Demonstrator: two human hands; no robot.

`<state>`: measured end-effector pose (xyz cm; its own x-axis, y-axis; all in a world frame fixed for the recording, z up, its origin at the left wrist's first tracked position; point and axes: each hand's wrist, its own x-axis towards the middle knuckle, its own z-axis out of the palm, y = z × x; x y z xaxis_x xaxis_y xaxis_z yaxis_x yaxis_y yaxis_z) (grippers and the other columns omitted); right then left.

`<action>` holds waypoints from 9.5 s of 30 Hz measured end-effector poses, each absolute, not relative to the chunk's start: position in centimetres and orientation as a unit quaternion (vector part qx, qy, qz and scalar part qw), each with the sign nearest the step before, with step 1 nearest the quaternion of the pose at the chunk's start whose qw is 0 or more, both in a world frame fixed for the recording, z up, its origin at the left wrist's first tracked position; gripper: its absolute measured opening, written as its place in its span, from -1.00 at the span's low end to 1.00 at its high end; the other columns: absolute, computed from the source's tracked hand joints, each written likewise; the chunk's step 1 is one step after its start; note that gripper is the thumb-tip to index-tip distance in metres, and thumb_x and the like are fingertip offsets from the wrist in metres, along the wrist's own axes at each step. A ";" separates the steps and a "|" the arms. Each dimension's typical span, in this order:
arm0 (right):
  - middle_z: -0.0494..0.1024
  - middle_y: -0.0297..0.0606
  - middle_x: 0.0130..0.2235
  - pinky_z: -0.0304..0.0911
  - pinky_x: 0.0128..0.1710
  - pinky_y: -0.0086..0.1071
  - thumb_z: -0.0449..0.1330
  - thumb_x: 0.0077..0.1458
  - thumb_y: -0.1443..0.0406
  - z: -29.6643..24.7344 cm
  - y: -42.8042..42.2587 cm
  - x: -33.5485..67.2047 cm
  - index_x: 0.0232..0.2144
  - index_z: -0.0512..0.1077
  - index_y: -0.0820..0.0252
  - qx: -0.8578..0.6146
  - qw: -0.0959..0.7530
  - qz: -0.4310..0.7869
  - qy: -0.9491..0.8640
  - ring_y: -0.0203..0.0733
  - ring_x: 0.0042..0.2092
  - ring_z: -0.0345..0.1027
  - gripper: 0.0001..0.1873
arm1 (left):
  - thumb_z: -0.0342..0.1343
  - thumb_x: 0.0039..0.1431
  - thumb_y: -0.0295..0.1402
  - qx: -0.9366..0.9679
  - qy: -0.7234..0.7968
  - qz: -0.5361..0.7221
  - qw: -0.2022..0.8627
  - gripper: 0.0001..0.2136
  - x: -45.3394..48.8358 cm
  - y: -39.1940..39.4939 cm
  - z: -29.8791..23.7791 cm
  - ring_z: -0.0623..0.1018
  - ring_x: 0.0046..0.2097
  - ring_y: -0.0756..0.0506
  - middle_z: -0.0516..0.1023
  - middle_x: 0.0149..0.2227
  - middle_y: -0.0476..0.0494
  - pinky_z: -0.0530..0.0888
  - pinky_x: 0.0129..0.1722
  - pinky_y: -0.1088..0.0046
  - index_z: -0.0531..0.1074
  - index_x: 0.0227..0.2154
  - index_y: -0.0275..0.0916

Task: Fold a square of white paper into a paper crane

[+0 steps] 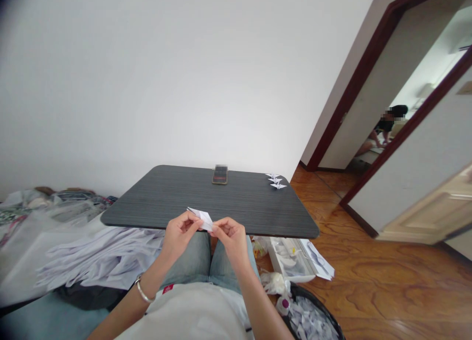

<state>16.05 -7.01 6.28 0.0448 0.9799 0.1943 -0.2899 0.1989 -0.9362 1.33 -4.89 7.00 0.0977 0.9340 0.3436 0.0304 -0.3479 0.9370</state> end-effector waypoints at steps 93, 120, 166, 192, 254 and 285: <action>0.56 -0.26 -0.56 0.36 -0.52 -0.46 0.24 -0.08 0.06 6.5 -7.4 15.5 -0.53 0.43 0.24 -0.385 0.548 0.539 -0.511 -0.30 -0.55 0.42 -0.67 | 0.21 -0.09 -0.43 0.578 0.396 0.589 0.402 -0.87 1.9 -5.0 7.2 0.43 -0.46 0.04 0.40 -0.52 0.05 0.36 -0.45 0.59 0.33 -0.55 -0.27; 0.58 -0.24 -0.57 0.33 -0.55 -0.51 0.29 -0.12 0.09 6.7 -7.4 15.8 -0.57 0.41 0.26 -0.383 0.533 0.588 -0.473 -0.33 -0.58 0.42 -0.68 | 0.20 -0.08 -0.37 0.534 0.379 0.572 0.494 -0.79 2.0 -5.4 7.8 0.48 -0.46 0.03 0.48 -0.49 0.01 0.41 -0.44 0.55 0.28 -0.39 -0.26; 0.41 -0.41 -0.73 0.14 -0.71 -0.54 0.21 -0.03 0.08 6.7 -7.6 15.1 -0.64 0.27 0.19 -0.403 0.563 0.512 -0.508 -0.40 -0.73 0.19 -0.64 | 0.12 -0.01 -0.40 0.571 0.387 0.519 0.505 -0.84 1.9 -6.0 8.4 0.52 -0.49 -0.02 0.55 -0.56 -0.04 0.44 -0.43 0.51 0.36 -0.33 -0.29; 0.46 -0.40 -0.69 0.22 -0.67 -0.55 0.22 -0.09 0.19 6.6 -7.4 15.8 -0.61 0.32 0.23 -0.426 0.505 0.533 -0.528 -0.39 -0.70 0.27 -0.76 | 0.16 -0.02 -0.37 0.611 0.391 0.460 0.512 -0.73 1.0 -5.4 7.8 0.54 -0.41 -0.04 0.59 -0.44 -0.08 0.47 -0.35 0.45 0.28 -0.23 -0.28; 0.56 -0.29 -0.60 0.28 -0.58 -0.51 0.20 -0.03 0.06 6.5 -7.6 16.1 -0.54 0.36 0.24 -0.408 0.481 0.551 -0.546 -0.33 -0.61 0.39 -0.65 | 0.22 -0.08 -0.34 0.536 0.363 0.511 0.565 -0.49 1.0 -4.9 8.2 0.50 -0.45 0.01 0.49 -0.46 0.01 0.41 -0.42 0.53 0.22 -0.04 -0.28; 0.50 -0.35 -0.66 0.23 -0.64 -0.52 0.29 -0.12 0.10 6.3 -7.4 15.8 -0.59 0.36 0.23 -0.411 0.555 0.535 -0.487 -0.37 -0.67 0.29 -0.68 | 0.10 0.05 -0.22 0.522 0.382 0.575 0.502 -0.67 1.8 -5.5 7.9 0.40 -0.48 0.02 0.42 -0.51 0.02 0.30 -0.45 0.54 0.33 -0.15 -0.29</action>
